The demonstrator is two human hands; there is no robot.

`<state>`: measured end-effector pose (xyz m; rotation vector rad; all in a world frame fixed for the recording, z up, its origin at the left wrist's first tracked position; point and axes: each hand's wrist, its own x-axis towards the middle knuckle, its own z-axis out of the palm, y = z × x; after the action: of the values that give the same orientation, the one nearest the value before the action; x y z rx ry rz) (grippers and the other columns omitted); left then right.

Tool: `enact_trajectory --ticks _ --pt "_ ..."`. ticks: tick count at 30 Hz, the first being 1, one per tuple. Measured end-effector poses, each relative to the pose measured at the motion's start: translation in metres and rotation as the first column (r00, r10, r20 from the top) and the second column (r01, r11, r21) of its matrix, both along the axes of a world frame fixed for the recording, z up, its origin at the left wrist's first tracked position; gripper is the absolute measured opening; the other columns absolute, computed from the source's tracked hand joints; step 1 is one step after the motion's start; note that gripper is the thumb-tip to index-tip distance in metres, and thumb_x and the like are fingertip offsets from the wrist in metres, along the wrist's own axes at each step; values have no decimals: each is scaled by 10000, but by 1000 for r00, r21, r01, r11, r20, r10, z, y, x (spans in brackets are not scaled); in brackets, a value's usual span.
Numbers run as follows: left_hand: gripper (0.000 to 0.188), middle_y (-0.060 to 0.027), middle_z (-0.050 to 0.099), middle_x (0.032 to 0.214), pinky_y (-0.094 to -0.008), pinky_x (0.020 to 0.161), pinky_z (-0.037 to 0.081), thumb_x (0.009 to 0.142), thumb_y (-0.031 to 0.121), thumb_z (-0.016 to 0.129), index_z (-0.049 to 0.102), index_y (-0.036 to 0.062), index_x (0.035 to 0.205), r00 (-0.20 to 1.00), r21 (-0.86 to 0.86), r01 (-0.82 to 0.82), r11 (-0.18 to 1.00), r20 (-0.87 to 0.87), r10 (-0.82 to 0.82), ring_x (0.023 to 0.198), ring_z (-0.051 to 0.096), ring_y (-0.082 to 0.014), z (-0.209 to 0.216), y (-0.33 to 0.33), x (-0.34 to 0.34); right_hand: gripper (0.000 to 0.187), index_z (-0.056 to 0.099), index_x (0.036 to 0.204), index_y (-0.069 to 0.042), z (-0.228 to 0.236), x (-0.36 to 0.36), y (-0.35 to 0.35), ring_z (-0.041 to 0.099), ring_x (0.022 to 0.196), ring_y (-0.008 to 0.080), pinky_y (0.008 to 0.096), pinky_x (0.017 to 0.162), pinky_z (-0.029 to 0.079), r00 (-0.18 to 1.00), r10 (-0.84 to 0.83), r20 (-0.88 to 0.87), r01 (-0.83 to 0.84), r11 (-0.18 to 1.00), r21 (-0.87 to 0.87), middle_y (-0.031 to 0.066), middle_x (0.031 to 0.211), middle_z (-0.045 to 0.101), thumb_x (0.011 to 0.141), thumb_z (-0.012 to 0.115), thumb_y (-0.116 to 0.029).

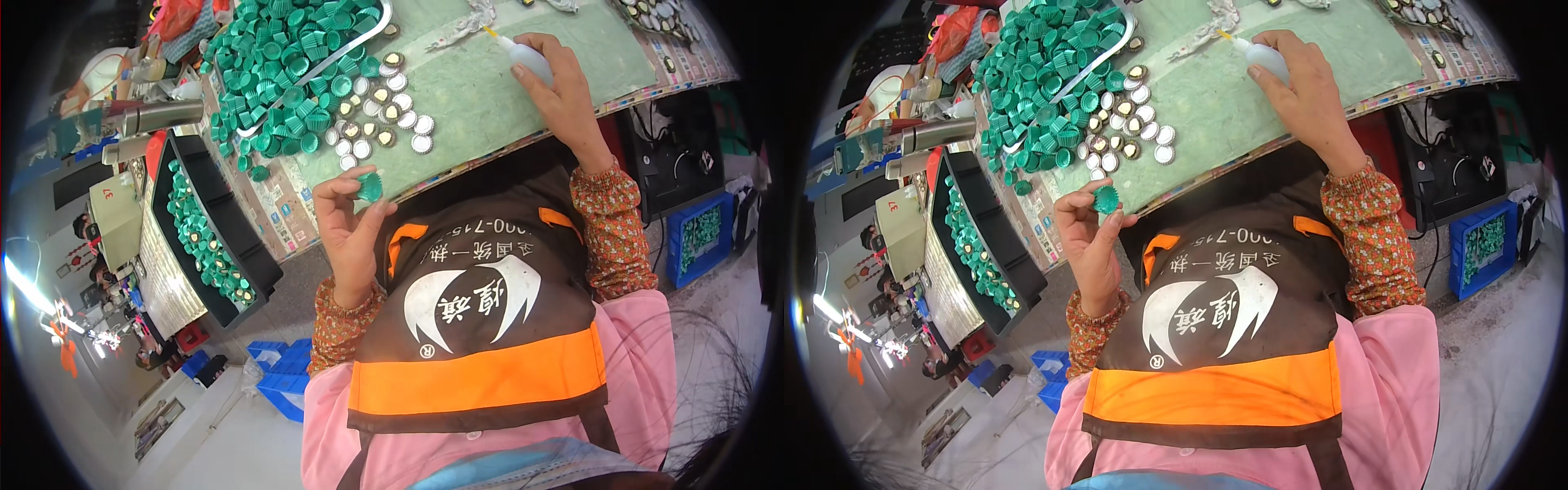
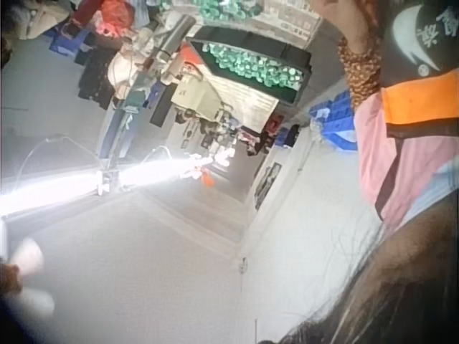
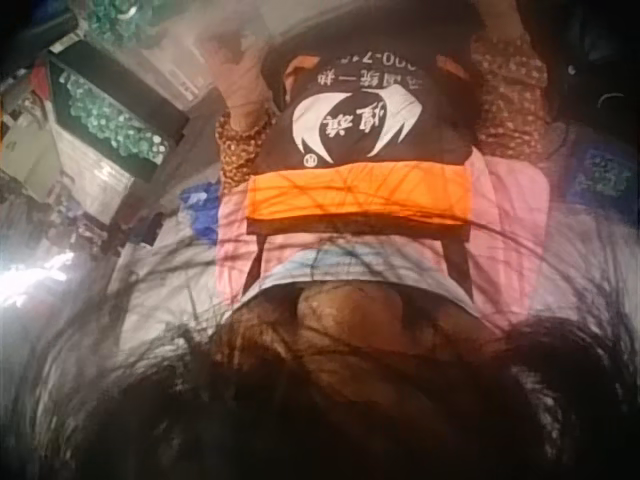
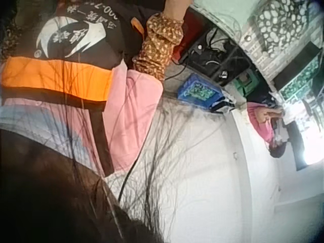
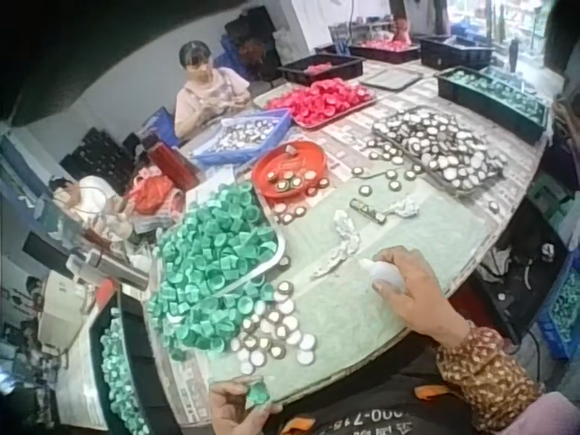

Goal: The person repeatedly picks up green cupcake wrappers and silver metal discs, applies glue to the wrappers, and presses the discs onto them. The person handles the items one at a time, placing the finished assemblies on the table.

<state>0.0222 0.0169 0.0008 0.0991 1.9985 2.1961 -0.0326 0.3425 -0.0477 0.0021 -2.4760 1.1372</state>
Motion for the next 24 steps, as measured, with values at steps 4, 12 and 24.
enact_trajectory --ticks 4,12,24 --pt "396 -176 532 1352 -330 818 630 928 -54 610 450 94 1258 1000 47 -13 999 22 12 1038 602 -158 1 -1 -3 318 628 1177 -85 -3 -13 12 568 979 310 438 898 430 999 -41 34 36 989 144 97 1070 666 912 654 -260" --pt "394 -151 549 1329 -332 832 612 946 -30 595 438 89 1287 988 90 -21 996 152 7 1080 595 -171 3 -2 -4 275 668 1117 -125 -6 -30 8 561 1023 276 474 886 380 978 -157 -138 206 830 518 59 999 615 890 667 -281" --pt "364 -154 580 1307 -337 829 607 963 19 583 451 78 1297 987 55 9 998 158 -17 1012 622 -166 7 5 -8 237 732 1046 -163 7 -70 -92 559 1053 263 458 879 381 988 153 -24 -128 894 429 52 1015 627 834 637 -115"
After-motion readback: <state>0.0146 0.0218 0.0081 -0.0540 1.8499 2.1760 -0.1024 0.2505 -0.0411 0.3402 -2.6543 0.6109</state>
